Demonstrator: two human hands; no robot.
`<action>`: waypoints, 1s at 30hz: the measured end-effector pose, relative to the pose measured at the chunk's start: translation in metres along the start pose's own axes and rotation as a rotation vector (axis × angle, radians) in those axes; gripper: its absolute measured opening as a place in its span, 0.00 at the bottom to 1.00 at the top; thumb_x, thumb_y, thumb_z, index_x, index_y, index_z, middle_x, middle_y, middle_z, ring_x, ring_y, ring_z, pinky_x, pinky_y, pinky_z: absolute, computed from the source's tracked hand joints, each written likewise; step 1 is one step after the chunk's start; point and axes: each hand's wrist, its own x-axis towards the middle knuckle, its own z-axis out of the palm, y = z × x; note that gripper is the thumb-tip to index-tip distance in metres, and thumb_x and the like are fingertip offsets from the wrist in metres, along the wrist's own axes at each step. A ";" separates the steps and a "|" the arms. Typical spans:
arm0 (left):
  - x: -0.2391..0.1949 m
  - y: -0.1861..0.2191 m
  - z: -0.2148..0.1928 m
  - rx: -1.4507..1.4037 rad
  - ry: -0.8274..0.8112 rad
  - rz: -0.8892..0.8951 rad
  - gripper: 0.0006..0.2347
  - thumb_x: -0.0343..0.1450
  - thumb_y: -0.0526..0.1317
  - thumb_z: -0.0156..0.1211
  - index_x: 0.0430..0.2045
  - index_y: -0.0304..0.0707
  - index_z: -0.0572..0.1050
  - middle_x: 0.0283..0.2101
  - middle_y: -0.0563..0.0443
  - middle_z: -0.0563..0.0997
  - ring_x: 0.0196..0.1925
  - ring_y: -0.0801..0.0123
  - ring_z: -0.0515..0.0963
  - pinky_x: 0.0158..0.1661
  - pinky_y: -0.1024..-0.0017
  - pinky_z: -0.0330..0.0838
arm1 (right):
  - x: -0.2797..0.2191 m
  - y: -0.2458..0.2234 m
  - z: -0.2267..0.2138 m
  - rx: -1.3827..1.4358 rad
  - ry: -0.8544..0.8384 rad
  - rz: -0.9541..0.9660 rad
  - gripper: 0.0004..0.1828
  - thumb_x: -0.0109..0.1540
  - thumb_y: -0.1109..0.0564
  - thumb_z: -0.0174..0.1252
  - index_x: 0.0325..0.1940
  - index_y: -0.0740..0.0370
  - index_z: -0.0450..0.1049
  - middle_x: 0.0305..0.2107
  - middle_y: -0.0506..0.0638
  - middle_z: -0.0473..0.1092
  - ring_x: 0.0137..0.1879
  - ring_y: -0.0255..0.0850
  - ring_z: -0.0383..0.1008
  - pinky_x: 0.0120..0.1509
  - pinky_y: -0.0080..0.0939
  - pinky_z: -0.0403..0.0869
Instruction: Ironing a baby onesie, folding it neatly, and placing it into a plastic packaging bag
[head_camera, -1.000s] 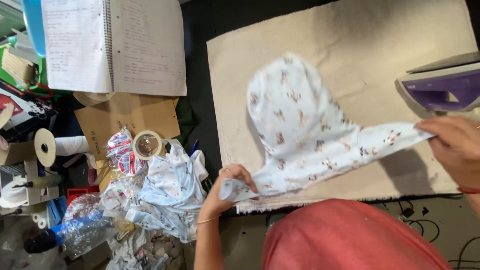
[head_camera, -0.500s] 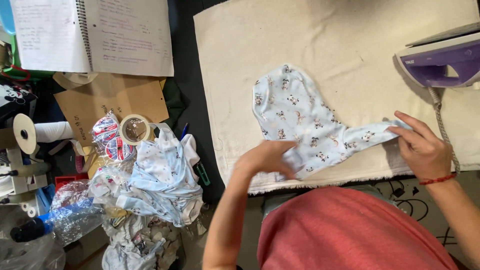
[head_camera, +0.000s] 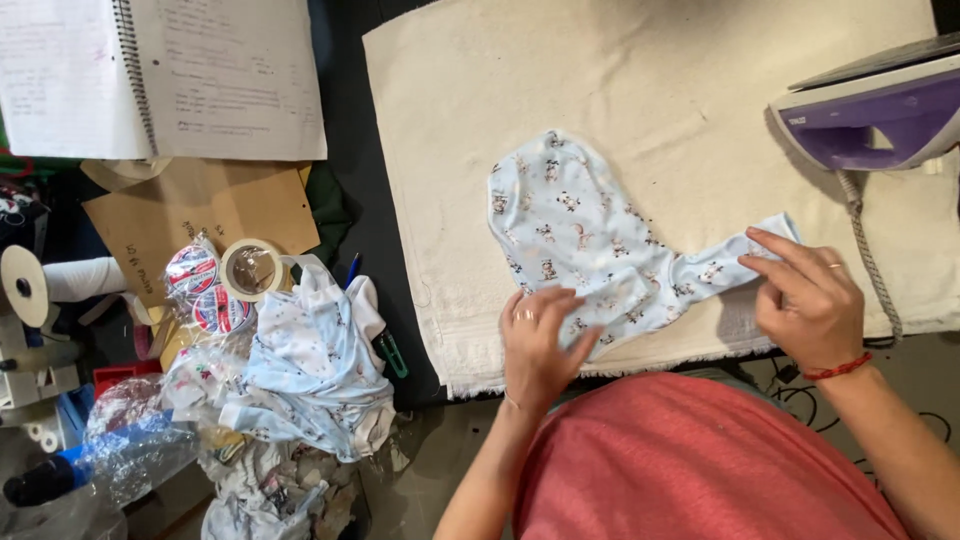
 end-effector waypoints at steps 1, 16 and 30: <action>-0.009 -0.002 0.006 0.006 0.004 -0.007 0.12 0.62 0.47 0.57 0.30 0.39 0.70 0.36 0.51 0.73 0.42 0.67 0.72 0.50 0.59 0.57 | -0.002 -0.001 0.005 0.007 -0.002 -0.006 0.19 0.47 0.78 0.47 0.36 0.69 0.75 0.45 0.56 0.71 0.36 0.41 0.69 0.44 0.42 0.68; -0.062 -0.022 0.039 0.217 -0.008 0.107 0.22 0.59 0.32 0.41 0.50 0.40 0.62 0.57 0.50 0.63 0.60 0.64 0.60 0.58 0.53 0.31 | 0.018 -0.052 0.051 0.576 -0.505 0.707 0.09 0.52 0.57 0.57 0.36 0.56 0.69 0.21 0.48 0.70 0.26 0.39 0.69 0.33 0.37 0.67; -0.026 0.000 0.064 0.488 -0.703 0.219 0.32 0.63 0.64 0.35 0.59 0.52 0.44 0.65 0.52 0.38 0.66 0.60 0.33 0.59 0.48 0.28 | -0.030 0.050 0.031 0.115 -0.196 0.749 0.30 0.52 0.50 0.68 0.47 0.72 0.66 0.36 0.60 0.64 0.39 0.53 0.68 0.39 0.44 0.68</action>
